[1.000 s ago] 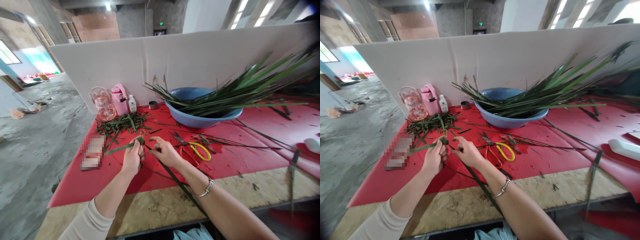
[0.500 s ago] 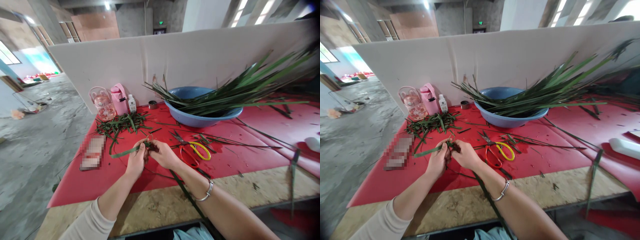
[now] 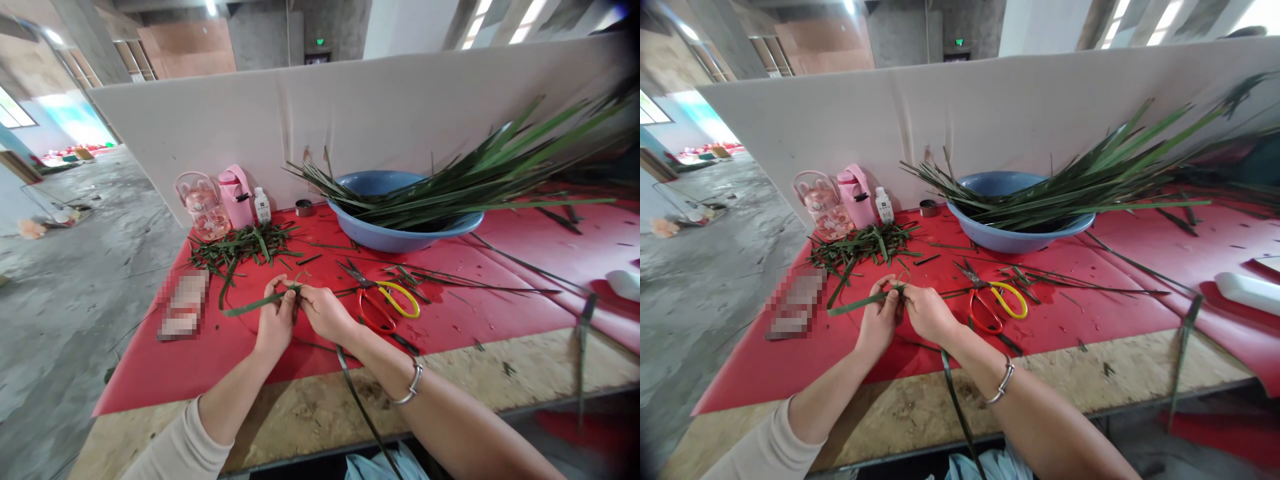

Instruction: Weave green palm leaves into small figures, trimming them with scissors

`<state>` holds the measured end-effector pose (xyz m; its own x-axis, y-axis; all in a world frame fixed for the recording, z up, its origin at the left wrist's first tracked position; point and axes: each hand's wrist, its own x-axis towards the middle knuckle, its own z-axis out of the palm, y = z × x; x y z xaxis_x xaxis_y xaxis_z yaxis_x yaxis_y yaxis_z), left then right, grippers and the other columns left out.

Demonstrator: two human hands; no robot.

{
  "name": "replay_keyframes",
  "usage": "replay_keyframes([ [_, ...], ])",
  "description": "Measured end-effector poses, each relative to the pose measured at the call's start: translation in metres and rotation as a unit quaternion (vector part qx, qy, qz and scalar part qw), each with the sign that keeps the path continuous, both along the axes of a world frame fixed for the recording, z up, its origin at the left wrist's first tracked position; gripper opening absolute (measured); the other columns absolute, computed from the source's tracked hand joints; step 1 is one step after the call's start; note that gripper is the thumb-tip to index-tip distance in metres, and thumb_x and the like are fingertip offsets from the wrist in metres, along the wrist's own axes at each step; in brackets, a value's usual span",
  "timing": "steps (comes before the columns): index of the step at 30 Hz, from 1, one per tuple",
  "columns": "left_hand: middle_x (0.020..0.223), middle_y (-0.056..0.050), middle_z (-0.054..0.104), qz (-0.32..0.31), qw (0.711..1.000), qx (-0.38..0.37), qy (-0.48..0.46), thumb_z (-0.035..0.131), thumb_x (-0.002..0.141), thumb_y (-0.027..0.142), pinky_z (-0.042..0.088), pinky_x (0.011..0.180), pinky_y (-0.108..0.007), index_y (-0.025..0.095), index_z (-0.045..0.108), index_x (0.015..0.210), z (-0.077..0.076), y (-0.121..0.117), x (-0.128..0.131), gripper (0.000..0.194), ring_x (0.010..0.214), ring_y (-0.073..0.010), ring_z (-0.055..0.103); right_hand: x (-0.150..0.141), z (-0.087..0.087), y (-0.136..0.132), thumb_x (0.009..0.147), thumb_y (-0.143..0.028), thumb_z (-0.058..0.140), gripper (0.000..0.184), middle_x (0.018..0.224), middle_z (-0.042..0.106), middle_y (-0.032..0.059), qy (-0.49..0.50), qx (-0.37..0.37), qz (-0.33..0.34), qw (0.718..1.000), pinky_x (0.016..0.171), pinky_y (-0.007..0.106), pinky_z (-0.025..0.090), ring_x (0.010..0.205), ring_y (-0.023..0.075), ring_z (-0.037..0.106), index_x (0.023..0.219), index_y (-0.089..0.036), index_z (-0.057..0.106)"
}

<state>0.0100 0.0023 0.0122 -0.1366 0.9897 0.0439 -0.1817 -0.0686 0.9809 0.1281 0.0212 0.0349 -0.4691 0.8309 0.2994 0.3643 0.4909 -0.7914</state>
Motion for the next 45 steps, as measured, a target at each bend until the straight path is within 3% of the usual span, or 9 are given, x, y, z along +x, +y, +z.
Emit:
replay_keyframes([
  [4,0.044,0.006,0.039,-0.027,0.998,-0.028,0.049,0.052,0.075,0.052,0.023,0.037,-0.019,0.015,0.049,0.068,-0.002,0.004,-0.006,0.037,0.037,-0.0057,0.031,0.001,0.002,0.001,0.085,-0.012,0.036,0.036,0.107,0.064,0.0061,-0.019,0.015,-0.014,1.000,0.079,0.028,0.046,0.093,0.0179,0.062,0.111,-0.021,0.058],
  [8,0.043,0.003,0.041,-0.013,0.989,-0.040,0.144,0.050,0.076,0.052,0.023,0.038,-0.020,0.015,0.048,0.055,0.002,0.006,-0.013,0.042,0.038,-0.0063,0.034,0.002,0.003,0.002,0.089,-0.022,0.036,0.030,0.091,0.068,0.0086,-0.102,0.029,-0.052,0.993,0.065,0.027,0.045,0.078,0.0195,0.064,0.111,-0.018,0.056],
  [13,0.047,0.004,0.037,-0.074,0.995,-0.030,0.061,0.047,0.078,0.051,0.025,0.040,-0.020,0.016,0.044,0.059,0.010,0.004,-0.011,0.040,0.041,-0.0064,0.032,0.003,0.003,0.004,0.090,-0.024,0.034,0.024,0.073,0.064,0.0056,-0.102,0.037,-0.102,0.989,0.055,0.024,0.038,0.064,0.0168,0.059,0.106,-0.014,0.050],
  [17,0.050,0.005,0.035,-0.107,0.994,-0.012,0.034,0.049,0.079,0.046,0.025,0.042,-0.020,0.015,0.047,0.066,0.007,0.006,-0.007,0.033,0.043,-0.0063,0.030,0.002,-0.004,0.006,0.088,-0.020,0.037,0.023,0.074,0.063,0.0051,-0.010,0.022,-0.103,0.994,0.061,0.025,0.042,0.066,0.0150,0.058,0.102,-0.014,0.054],
  [23,0.054,0.005,0.039,-0.055,0.997,0.024,0.058,0.051,0.080,0.041,0.028,0.045,-0.019,0.017,0.047,0.066,0.006,0.003,-0.007,0.028,0.047,-0.0069,0.034,-0.002,-0.011,0.008,0.085,-0.020,0.038,0.036,0.091,0.065,0.0033,0.105,-0.043,-0.052,0.992,0.075,0.027,0.047,0.083,0.0154,0.060,0.119,-0.019,0.053],
  [26,0.054,0.004,0.041,-0.014,0.997,0.038,0.071,0.054,0.078,0.038,0.029,0.046,-0.019,0.016,0.053,0.071,0.011,-0.001,-0.007,0.022,0.048,-0.0080,0.036,0.000,-0.006,0.007,0.084,-0.016,0.036,0.038,0.096,0.064,0.0046,0.051,-0.025,-0.015,0.998,0.080,0.029,0.045,0.088,0.0169,0.060,0.118,-0.020,0.053],
  [32,0.058,0.002,0.049,0.028,0.995,0.045,0.081,0.055,0.078,0.034,0.035,0.054,-0.021,0.017,0.063,0.081,0.012,0.000,-0.010,0.019,0.056,-0.0113,0.045,0.004,0.002,0.004,0.089,-0.024,0.036,0.029,0.084,0.064,0.0079,-0.058,-0.020,0.013,0.998,0.066,0.027,0.044,0.071,0.0178,0.060,0.111,-0.015,0.051],
  [39,0.066,-0.002,0.056,0.038,0.993,0.061,0.098,0.060,0.073,0.027,0.037,0.059,-0.021,0.017,0.066,0.082,0.015,0.000,-0.013,0.015,0.065,-0.0138,0.050,0.001,-0.006,0.007,0.085,-0.020,0.043,0.015,0.084,0.061,0.0063,0.069,0.015,-0.057,0.996,0.073,0.027,0.043,0.080,0.0155,0.056,0.086,-0.016,0.058],
  [45,0.062,0.001,0.051,0.047,0.997,0.032,0.058,0.058,0.075,0.035,0.033,0.050,-0.019,0.016,0.060,0.077,0.008,0.003,-0.011,0.019,0.054,-0.0092,0.043,-0.006,-0.004,0.000,0.083,-0.018,0.040,0.015,0.072,0.058,0.0008,0.079,-0.023,-0.075,0.994,0.062,0.023,0.041,0.065,0.0123,0.053,0.088,-0.017,0.055],
])
